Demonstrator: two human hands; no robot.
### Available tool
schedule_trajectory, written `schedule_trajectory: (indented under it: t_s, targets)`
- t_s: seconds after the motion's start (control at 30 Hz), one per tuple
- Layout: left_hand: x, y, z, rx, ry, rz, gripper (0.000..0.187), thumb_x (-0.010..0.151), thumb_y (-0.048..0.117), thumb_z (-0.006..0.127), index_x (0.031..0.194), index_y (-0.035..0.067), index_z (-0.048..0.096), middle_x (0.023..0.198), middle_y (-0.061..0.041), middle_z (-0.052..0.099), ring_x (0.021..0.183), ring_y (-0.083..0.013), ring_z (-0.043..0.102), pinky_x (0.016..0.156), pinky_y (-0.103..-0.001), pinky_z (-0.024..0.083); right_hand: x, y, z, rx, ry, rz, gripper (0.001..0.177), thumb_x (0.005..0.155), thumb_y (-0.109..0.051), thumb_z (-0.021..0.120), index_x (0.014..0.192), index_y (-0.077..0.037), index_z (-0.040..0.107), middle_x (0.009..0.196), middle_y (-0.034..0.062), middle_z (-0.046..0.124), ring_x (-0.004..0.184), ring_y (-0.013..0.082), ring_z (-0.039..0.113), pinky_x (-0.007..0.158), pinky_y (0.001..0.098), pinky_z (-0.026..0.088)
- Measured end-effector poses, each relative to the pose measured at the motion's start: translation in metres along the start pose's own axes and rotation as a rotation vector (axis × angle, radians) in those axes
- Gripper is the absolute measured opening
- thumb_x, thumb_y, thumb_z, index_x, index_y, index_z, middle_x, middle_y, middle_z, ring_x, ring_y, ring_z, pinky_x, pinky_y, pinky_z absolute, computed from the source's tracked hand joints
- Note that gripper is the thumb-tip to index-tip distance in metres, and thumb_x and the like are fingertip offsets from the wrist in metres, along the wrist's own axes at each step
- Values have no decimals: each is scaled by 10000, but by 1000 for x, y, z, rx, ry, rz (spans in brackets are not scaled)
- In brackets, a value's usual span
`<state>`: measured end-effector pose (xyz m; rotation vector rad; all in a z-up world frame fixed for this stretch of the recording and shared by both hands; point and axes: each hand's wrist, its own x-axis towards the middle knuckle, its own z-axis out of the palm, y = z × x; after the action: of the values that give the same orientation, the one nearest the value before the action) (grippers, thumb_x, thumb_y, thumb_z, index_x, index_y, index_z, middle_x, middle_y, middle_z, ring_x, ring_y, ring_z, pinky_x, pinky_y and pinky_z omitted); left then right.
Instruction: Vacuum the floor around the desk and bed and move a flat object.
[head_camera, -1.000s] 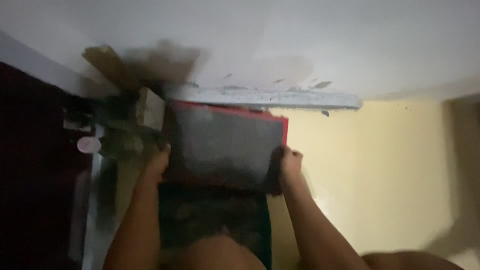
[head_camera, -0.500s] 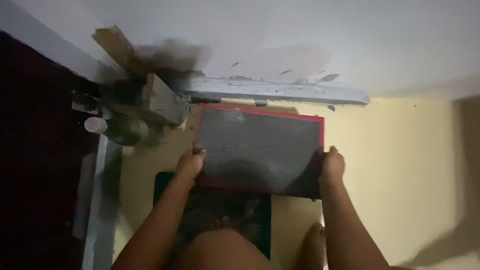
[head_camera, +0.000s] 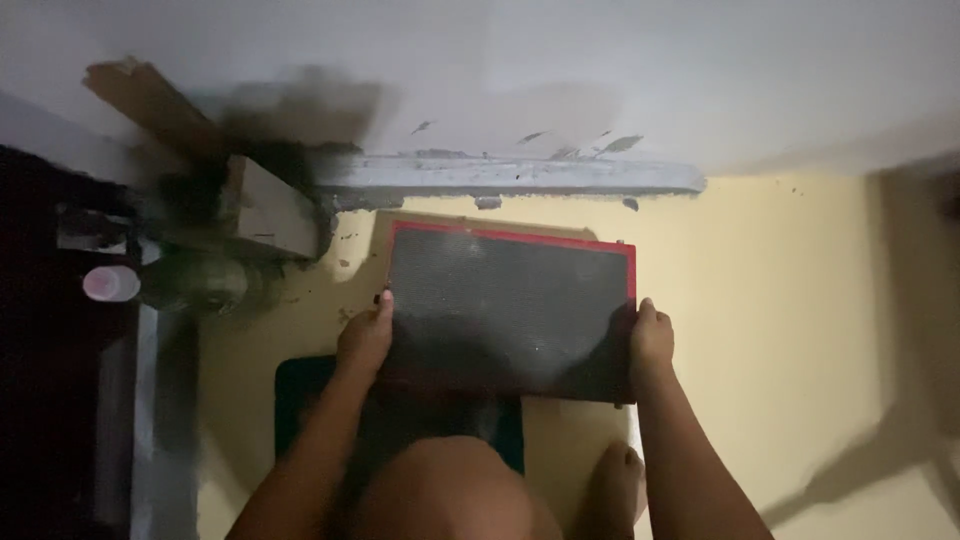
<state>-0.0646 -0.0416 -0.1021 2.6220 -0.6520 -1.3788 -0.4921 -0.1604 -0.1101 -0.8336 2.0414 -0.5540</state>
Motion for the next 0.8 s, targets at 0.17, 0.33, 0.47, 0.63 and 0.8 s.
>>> schedule_trajectory:
  t_s: [0.17,0.33,0.47,0.63,0.8]
  targets:
    - [-8,0,6,113,81,83,805,1043,686,250,874,38,697,815,-161,657,742,-300,624,726,-476,495,1,8,3,-36,6,10,561,1043,-397,426,1132,118,630,1061,230,684,955,314,646,885,455,491]
    - [-9,17,-3,75,61,30,760,1062,632,262,852,31,677,796,-171,646,704,-283,605,696,-477,489,-7,-6,5,-12,-7,35,567,1064,-391,398,1145,116,638,1081,242,681,974,344,629,886,485,489]
    - [32,1,19,78,115,30,750,1086,625,271,1040,9,697,977,-207,696,876,-344,661,826,-503,516,4,6,5,-101,50,21,550,1065,-399,399,1174,90,627,1117,225,669,1025,340,631,921,463,480]
    - [-2,45,-24,-418,-95,-212,847,988,729,324,1494,68,483,1505,-194,492,1331,-389,504,1098,-541,398,1,-17,-1,-46,10,151,524,1066,-426,382,1161,32,618,1115,191,652,1035,319,619,904,465,467]
    - [-7,64,-40,-611,-262,-233,921,912,759,311,1566,118,405,1588,-171,438,1459,-351,432,1189,-529,337,14,-4,4,280,-121,300,462,1081,-448,446,1050,-37,654,1015,145,626,958,287,568,856,439,468]
